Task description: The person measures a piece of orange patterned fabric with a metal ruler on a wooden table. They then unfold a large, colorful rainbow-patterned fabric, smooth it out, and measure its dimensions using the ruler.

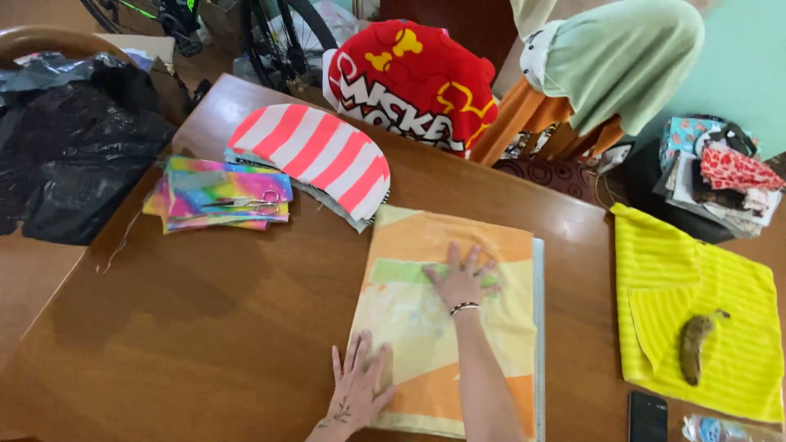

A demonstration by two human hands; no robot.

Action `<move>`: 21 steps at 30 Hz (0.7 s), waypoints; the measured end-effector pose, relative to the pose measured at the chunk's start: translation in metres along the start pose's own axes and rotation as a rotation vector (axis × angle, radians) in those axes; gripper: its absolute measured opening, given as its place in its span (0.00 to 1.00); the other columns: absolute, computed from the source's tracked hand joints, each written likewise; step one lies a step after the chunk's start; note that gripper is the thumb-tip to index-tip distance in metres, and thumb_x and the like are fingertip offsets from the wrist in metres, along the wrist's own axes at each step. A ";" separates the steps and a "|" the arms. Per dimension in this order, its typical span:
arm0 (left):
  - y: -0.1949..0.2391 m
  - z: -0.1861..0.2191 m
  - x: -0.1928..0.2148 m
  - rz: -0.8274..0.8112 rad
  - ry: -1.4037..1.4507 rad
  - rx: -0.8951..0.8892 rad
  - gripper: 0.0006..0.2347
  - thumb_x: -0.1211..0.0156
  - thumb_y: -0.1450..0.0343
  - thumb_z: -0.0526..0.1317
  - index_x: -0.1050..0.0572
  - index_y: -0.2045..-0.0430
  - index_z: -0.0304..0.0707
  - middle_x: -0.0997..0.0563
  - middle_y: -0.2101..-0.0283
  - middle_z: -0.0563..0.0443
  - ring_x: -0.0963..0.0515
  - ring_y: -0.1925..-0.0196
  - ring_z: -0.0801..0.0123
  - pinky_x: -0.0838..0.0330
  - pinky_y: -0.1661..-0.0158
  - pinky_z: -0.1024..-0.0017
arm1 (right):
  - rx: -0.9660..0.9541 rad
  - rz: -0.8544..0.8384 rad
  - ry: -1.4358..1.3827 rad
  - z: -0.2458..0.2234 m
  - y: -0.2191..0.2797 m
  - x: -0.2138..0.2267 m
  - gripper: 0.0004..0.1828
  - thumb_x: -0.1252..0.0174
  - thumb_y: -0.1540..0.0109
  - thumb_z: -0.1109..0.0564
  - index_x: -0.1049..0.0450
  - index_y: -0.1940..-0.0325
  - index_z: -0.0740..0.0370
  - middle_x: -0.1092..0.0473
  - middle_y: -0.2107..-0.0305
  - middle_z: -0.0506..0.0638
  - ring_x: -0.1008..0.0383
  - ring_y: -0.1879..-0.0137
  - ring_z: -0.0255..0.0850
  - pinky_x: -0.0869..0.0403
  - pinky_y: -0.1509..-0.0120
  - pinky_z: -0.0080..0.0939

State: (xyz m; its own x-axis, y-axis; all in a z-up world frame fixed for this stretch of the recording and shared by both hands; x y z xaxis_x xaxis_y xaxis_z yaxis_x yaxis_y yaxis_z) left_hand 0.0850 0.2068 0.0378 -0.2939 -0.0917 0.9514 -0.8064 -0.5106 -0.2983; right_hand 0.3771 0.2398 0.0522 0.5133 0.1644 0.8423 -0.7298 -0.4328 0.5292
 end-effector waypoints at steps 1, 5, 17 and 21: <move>-0.011 -0.011 -0.008 -0.002 0.005 0.007 0.38 0.54 0.33 0.70 0.49 0.30 0.55 0.62 0.22 0.37 0.67 0.20 0.50 0.75 0.31 0.40 | 0.000 -0.002 0.008 0.003 -0.011 0.006 0.52 0.63 0.44 0.17 0.71 0.21 0.27 0.82 0.23 0.49 0.84 0.21 0.69 0.65 0.31 0.88; -0.046 -0.051 -0.029 -0.218 0.369 0.030 0.30 0.51 0.27 0.57 0.43 0.32 0.42 0.52 0.26 0.35 0.56 0.24 0.50 0.68 0.31 0.47 | -0.064 0.057 -0.045 0.009 -0.046 0.026 0.54 0.65 0.47 0.14 0.67 0.21 0.29 0.80 0.23 0.49 0.84 0.21 0.69 0.69 0.31 0.88; -0.134 -0.320 -0.006 0.259 0.070 0.365 0.22 0.37 0.36 0.43 0.28 0.47 0.44 0.30 0.39 0.37 0.32 0.33 0.46 0.40 0.36 0.46 | 0.253 0.719 -0.369 -0.030 -0.084 -0.008 0.30 0.40 0.41 0.43 0.33 0.35 0.43 0.33 0.42 0.52 0.32 0.36 0.57 0.35 0.35 0.71; -0.120 -0.387 -0.053 0.239 -0.041 0.401 0.21 0.35 0.37 0.45 0.25 0.48 0.47 0.27 0.40 0.44 0.29 0.34 0.56 0.42 0.35 0.48 | 0.938 0.671 -0.540 -0.192 0.008 -0.048 0.12 0.41 0.41 0.58 0.22 0.56 0.43 0.27 0.61 0.41 0.26 0.47 0.41 0.32 0.35 0.42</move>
State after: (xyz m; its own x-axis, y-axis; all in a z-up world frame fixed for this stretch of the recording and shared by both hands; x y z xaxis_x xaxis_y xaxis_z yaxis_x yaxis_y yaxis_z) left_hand -0.0016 0.6039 -0.0065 -0.4204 -0.2768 0.8641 -0.4538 -0.7605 -0.4644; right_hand 0.2598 0.3986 0.0352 0.4480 -0.6136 0.6502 -0.4318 -0.7853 -0.4437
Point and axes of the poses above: each hand's wrist, its own y-axis away from the middle knuckle, its own x-axis out of the back of the hand, z = x × y, the point moved 8 cm from there along -y, towards the middle knuckle
